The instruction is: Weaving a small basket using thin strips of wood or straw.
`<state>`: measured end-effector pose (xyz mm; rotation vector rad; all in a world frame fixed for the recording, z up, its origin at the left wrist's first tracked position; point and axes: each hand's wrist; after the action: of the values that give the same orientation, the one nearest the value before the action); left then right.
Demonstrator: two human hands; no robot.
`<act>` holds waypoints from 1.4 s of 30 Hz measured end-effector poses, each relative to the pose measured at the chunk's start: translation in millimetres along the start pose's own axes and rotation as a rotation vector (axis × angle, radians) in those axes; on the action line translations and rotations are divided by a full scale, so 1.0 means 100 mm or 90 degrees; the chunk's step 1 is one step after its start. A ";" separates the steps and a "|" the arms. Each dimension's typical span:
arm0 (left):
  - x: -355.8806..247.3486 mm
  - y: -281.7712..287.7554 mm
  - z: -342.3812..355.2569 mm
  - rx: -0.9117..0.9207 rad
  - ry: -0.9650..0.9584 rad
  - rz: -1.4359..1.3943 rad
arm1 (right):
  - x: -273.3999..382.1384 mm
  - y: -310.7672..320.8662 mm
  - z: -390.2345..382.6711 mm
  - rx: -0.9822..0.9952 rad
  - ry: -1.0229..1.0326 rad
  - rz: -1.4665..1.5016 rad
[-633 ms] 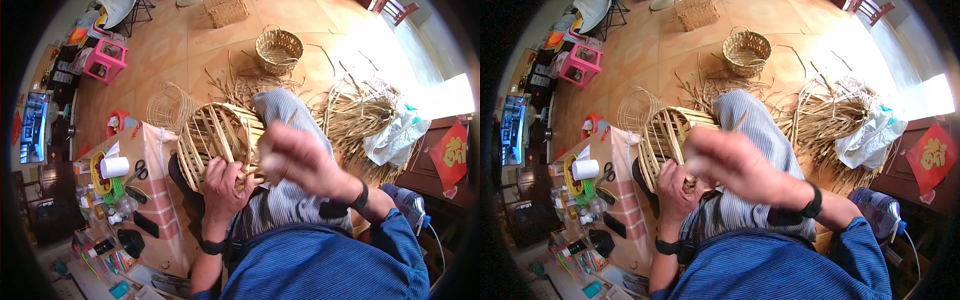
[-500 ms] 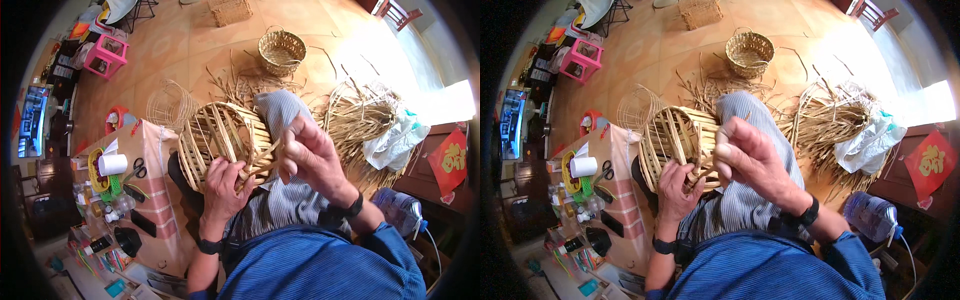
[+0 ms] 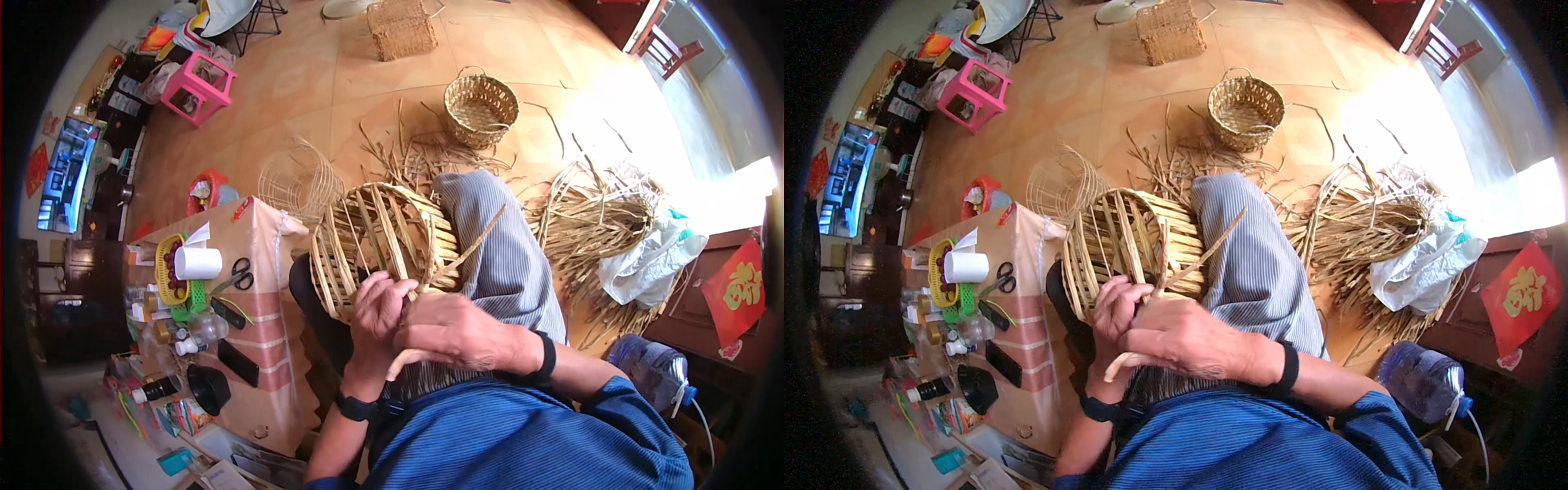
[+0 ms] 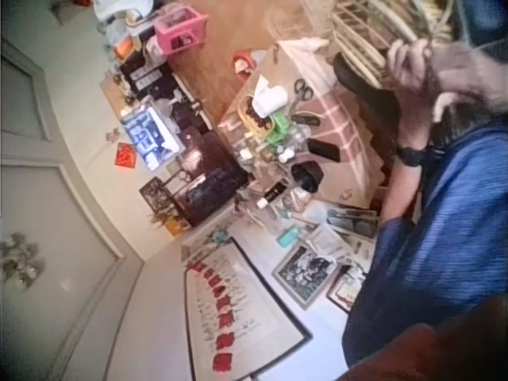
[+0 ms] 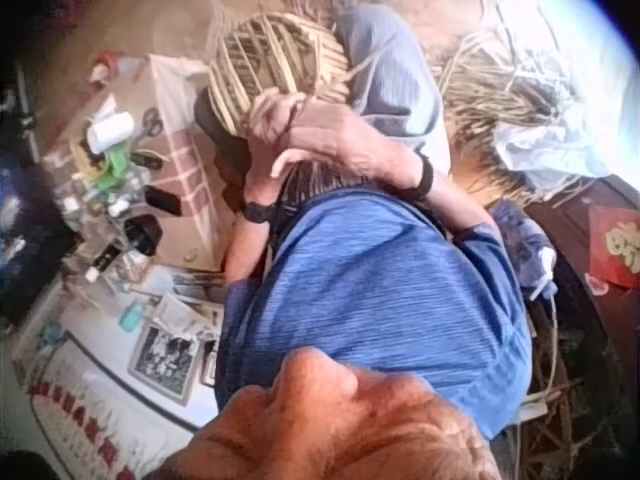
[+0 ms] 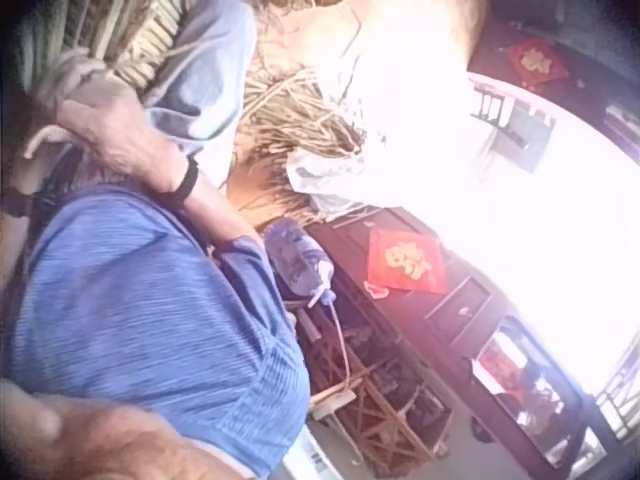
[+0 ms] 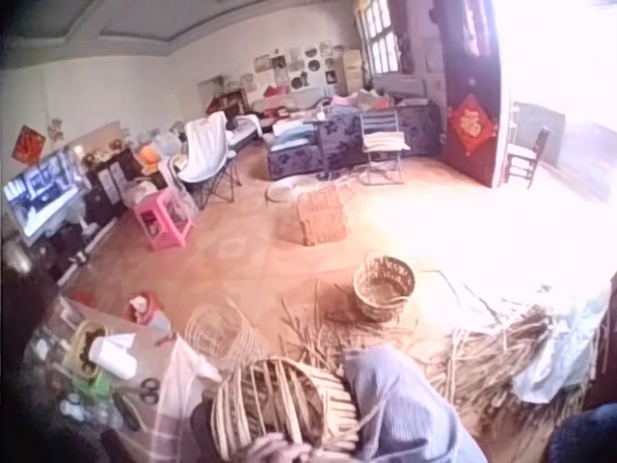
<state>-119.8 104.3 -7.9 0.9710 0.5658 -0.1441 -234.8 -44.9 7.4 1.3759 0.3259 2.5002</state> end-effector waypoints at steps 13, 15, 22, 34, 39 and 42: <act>0.08 -0.12 -0.08 0.005 -0.054 0.126 | 0.03 0.23 -0.06 -0.137 -0.342 0.434; 0.12 -0.12 -0.09 -0.015 -0.083 0.068 | 0.13 0.05 0.07 -0.155 -0.306 0.468; 0.08 -0.10 -0.04 -0.030 -0.085 0.103 | 0.27 -0.20 0.10 0.078 -0.107 0.061; -0.01 -0.09 0.01 -0.007 -0.042 0.131 | 0.34 -0.14 0.11 0.043 -0.126 0.088; 0.06 -0.12 -0.10 -0.061 -0.071 0.081 | 0.34 0.18 -0.02 0.121 -0.187 0.113; -0.03 -0.11 0.00 -0.038 -0.065 0.114 | 0.39 0.28 0.03 0.091 -0.205 0.102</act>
<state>-126.1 97.3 -15.0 0.9452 0.3853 -0.0164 -256.1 -57.8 48.5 1.8981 0.3418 2.3591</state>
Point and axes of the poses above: each hand's wrist, its own z-axis towards the middle knuckle, its own y-axis out of the back of the hand, x = y × z, and after that the axes turned 1 degree about x, right-handed
